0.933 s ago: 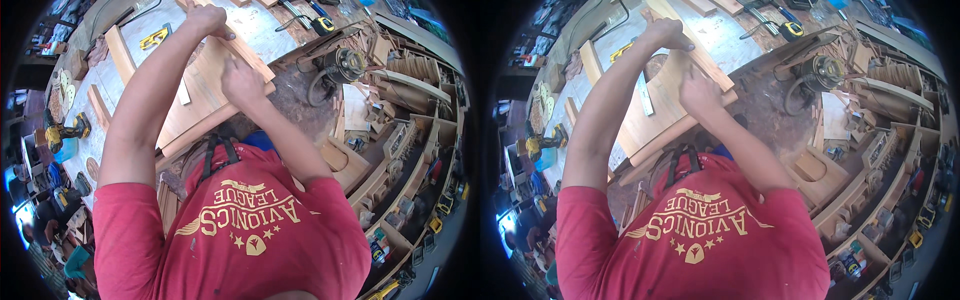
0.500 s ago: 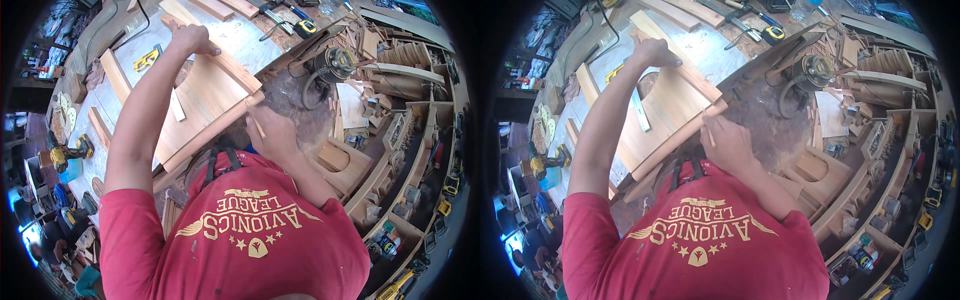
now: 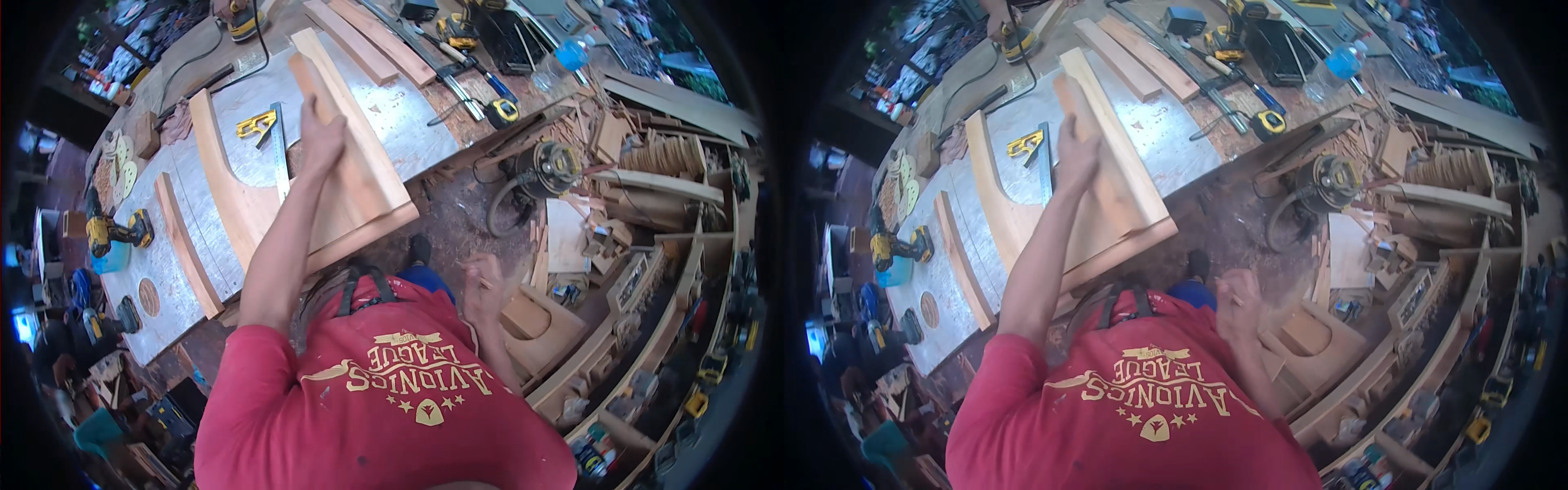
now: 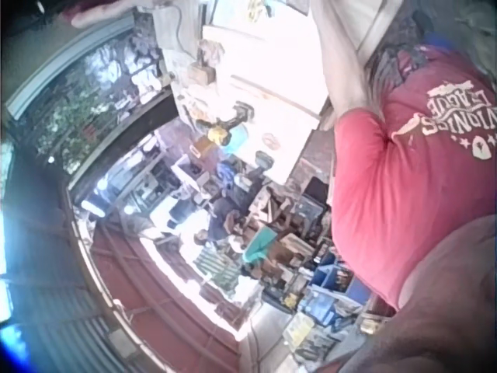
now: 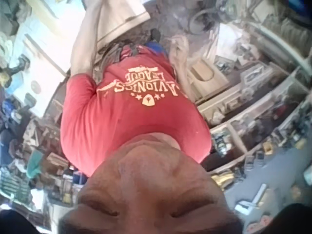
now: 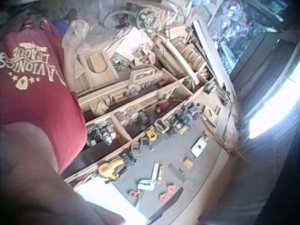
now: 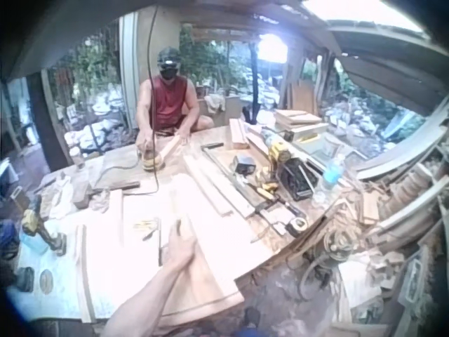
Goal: The person uses a measuring tape and pencil to mark wood pieces, then aligns and fits several wooden components together to test their assembly.
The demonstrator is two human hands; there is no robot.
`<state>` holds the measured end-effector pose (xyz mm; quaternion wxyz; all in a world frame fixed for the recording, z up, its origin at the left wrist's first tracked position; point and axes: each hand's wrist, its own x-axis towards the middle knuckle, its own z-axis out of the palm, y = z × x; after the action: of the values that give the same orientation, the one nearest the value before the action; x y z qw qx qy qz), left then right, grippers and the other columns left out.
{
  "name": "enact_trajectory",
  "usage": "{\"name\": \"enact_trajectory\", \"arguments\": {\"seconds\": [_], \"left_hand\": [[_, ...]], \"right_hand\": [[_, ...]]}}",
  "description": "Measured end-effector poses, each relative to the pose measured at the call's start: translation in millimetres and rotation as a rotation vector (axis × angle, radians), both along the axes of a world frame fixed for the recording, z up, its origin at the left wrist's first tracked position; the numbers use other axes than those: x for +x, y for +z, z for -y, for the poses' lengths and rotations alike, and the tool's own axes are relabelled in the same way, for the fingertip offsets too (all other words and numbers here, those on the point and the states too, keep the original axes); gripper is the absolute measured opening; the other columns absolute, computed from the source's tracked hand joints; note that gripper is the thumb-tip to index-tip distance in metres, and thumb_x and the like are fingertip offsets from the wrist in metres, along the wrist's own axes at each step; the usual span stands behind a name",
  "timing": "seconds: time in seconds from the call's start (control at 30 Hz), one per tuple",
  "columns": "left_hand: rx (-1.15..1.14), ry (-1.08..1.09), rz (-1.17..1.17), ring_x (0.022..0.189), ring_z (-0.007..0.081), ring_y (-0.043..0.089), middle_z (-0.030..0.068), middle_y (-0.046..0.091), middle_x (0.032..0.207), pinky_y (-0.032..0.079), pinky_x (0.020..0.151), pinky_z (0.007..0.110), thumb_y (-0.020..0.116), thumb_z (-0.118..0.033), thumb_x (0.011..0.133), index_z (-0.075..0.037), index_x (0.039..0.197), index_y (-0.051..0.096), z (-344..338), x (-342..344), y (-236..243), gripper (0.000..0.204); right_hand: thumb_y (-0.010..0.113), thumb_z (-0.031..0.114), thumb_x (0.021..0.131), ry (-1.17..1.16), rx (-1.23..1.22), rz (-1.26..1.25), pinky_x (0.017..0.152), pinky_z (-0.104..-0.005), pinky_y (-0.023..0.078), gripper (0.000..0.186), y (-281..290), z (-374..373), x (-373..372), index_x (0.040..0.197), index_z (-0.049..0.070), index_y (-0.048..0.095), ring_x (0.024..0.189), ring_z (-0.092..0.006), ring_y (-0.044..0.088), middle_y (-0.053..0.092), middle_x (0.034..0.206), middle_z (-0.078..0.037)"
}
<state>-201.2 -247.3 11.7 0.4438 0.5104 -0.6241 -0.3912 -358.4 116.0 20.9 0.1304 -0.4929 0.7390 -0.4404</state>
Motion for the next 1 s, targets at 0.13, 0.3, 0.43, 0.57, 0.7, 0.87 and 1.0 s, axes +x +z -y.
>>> {"name": "enact_trajectory", "arguments": {"seconds": [0.13, 0.3, 0.43, 0.57, 0.7, 0.87, 1.0], "left_hand": [[0.032, -0.033, -0.111, 0.142, 0.0329, 0.044, 0.0240, 0.043, 0.152, 0.039, 0.117, 0.043, 0.063, -0.005, 0.078, 0.004, 0.154, 0.032, -36, 90, 25, 0.083], [-0.036, 0.186, 0.206, 0.147, 0.0327, 0.038, 0.0214, 0.037, 0.158, 0.032, 0.121, 0.040, 0.058, 0.002, 0.078, 0.002, 0.157, 0.028, -118, 198, 39, 0.085], [0.013, 0.400, 0.482, 0.149, 0.0365, 0.036, 0.0251, 0.039, 0.157, 0.029, 0.123, 0.042, 0.057, 0.004, 0.076, 0.003, 0.154, 0.034, -140, 298, -15, 0.081], [-0.087, 0.390, 0.944, 0.146, 0.0479, 0.034, 0.0322, 0.037, 0.155, 0.028, 0.123, 0.048, 0.055, 0.005, 0.074, 0.000, 0.147, 0.044, -126, 321, -39, 0.074], [-0.090, 0.403, 1.040, 0.142, 0.0523, 0.036, 0.0324, 0.037, 0.156, 0.029, 0.122, 0.051, 0.055, 0.009, 0.077, 0.001, 0.141, 0.049, -110, 328, -63, 0.064], [-0.234, 0.297, 0.758, 0.138, 0.0488, 0.042, 0.0282, 0.051, 0.144, 0.033, 0.118, 0.052, 0.065, -0.005, 0.088, -0.002, 0.139, 0.053, -96, 305, -47, 0.053], [-0.116, 0.873, 0.826, 0.128, 0.0475, 0.053, 0.0332, 0.058, 0.131, 0.041, 0.111, 0.050, 0.069, -0.021, 0.090, 0.006, 0.132, 0.057, -86, 346, -41, 0.051]], "right_hand": [[0.050, 0.029, 0.108, -0.172, 0.105, 0.048, 0.075, -0.0403, 0.048, 0.037, -9, -16, -66, 0.092, 0.000, 0.066, 0.073, -0.0303, 0.061, 0.064, 0.077, -0.014], [0.057, 0.026, 0.104, -0.170, 0.281, 0.023, 0.067, -0.0399, 0.047, 0.030, -6, 6, -133, 0.096, -0.001, 0.067, 0.065, -0.0298, 0.059, 0.063, 0.073, -0.015], [0.068, 0.022, 0.095, 0.054, 0.307, -0.101, 0.070, -0.0443, 0.051, 0.023, -5, 62, -156, 0.097, -0.001, 0.069, 0.076, -0.0370, 0.067, 0.068, 0.082, -0.020], [0.071, 0.019, 0.091, 0.280, 0.265, -0.168, 0.073, -0.0469, 0.051, 0.017, 3, 127, -146, 0.096, 0.002, 0.070, 0.082, -0.0409, 0.067, 0.068, 0.087, -0.019], [0.073, 0.019, 0.090, 0.391, 0.235, -0.216, 0.076, -0.0477, 0.051, 0.018, 13, 171, -117, 0.097, 0.003, 0.071, 0.084, -0.0399, 0.066, 0.067, 0.088, -0.019], [0.072, 0.019, 0.090, 0.413, 0.214, -0.208, 0.078, -0.0468, 0.052, 0.019, -5, 174, -80, 0.098, 0.001, 0.071, 0.088, -0.0404, 0.067, 0.068, 0.093, -0.020], [0.072, 0.019, 0.091, 0.349, 0.349, -0.173, 0.079, -0.0454, 0.052, 0.020, -20, 156, -53, 0.098, 0.001, 0.071, 0.089, -0.0414, 0.067, 0.069, 0.095, -0.021]]}}
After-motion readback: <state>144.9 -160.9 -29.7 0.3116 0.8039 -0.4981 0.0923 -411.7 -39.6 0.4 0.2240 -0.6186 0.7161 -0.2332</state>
